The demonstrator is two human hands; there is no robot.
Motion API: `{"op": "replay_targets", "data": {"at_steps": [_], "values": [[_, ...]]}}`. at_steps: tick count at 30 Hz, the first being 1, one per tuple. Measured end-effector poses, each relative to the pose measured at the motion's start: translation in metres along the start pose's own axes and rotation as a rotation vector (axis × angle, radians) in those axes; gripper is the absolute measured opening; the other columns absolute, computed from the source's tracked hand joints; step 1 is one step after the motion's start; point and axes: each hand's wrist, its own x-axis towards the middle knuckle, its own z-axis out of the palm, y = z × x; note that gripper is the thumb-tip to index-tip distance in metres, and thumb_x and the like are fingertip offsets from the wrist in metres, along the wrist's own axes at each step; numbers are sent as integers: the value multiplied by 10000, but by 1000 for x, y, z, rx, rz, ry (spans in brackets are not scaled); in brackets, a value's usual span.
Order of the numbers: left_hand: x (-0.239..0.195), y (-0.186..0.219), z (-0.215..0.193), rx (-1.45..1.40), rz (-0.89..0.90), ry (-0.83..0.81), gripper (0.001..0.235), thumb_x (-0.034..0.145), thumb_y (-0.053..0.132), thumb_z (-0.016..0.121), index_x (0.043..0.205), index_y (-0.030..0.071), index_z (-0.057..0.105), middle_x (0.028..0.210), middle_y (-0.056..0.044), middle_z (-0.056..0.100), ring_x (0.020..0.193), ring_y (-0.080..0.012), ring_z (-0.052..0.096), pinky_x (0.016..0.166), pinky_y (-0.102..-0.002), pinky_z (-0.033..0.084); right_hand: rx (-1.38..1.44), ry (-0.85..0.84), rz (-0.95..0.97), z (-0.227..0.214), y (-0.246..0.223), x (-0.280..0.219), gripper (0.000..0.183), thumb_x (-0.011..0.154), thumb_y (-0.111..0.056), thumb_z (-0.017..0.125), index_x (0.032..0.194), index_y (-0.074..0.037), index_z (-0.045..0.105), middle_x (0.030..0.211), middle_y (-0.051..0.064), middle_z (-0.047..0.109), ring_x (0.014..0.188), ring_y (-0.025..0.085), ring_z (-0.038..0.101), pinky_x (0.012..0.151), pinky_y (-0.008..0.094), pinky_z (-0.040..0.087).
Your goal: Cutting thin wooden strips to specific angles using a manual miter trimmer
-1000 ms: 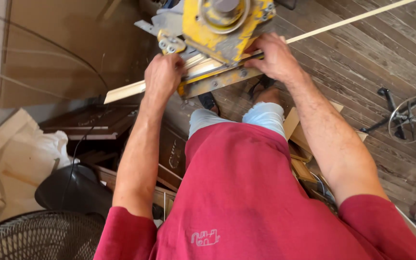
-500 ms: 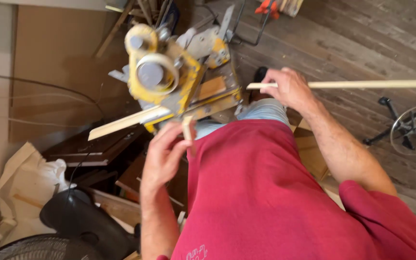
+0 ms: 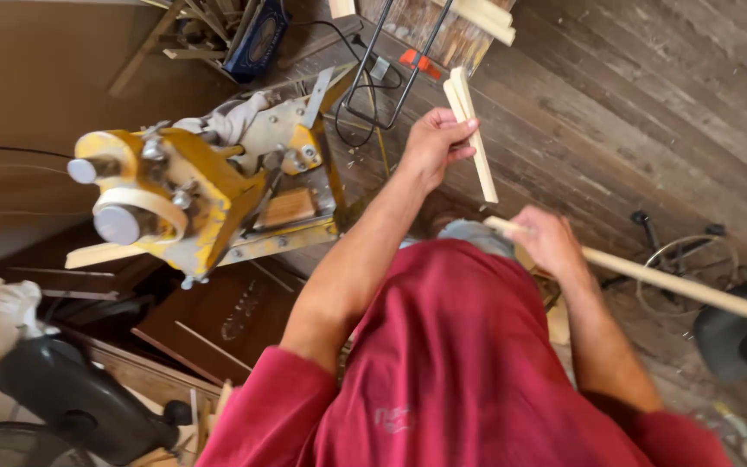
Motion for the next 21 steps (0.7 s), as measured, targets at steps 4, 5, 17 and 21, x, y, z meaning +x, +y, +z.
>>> {"op": "replay_targets", "data": {"at_steps": [4,5,17,21], "values": [[112,-73,-6,-35,12,305,366,778,86,890,976,-5,596,772,-129,691,598,-240,701,536,-386,680,-29,-38,104,-3,48,-4,248,893,-336,776,1131,-269,759,1132,127,773,1141,401,683,1002,569,517],[135,-79,-3,-39,-4,489,389,739,78,907,991,16,618,750,-139,675,556,-243,673,482,-386,642,-6,-28,149,-2,60,-5,258,873,-341,797,1114,-255,762,1102,107,784,1123,370,697,994,543,526],[192,16,83,-132,-9,1072,183,877,49,824,953,27,659,941,-149,738,691,-222,698,607,-303,608,199,-117,186,14,100,-7,152,865,-288,804,855,-141,768,895,-22,785,821,138,685,797,300,506],[203,13,90,-522,213,1059,156,904,-47,734,888,2,587,1025,-180,670,967,-304,713,888,-309,652,262,-196,308,14,92,-15,136,882,-261,804,833,-159,730,771,-2,733,713,113,587,704,274,463]]}}
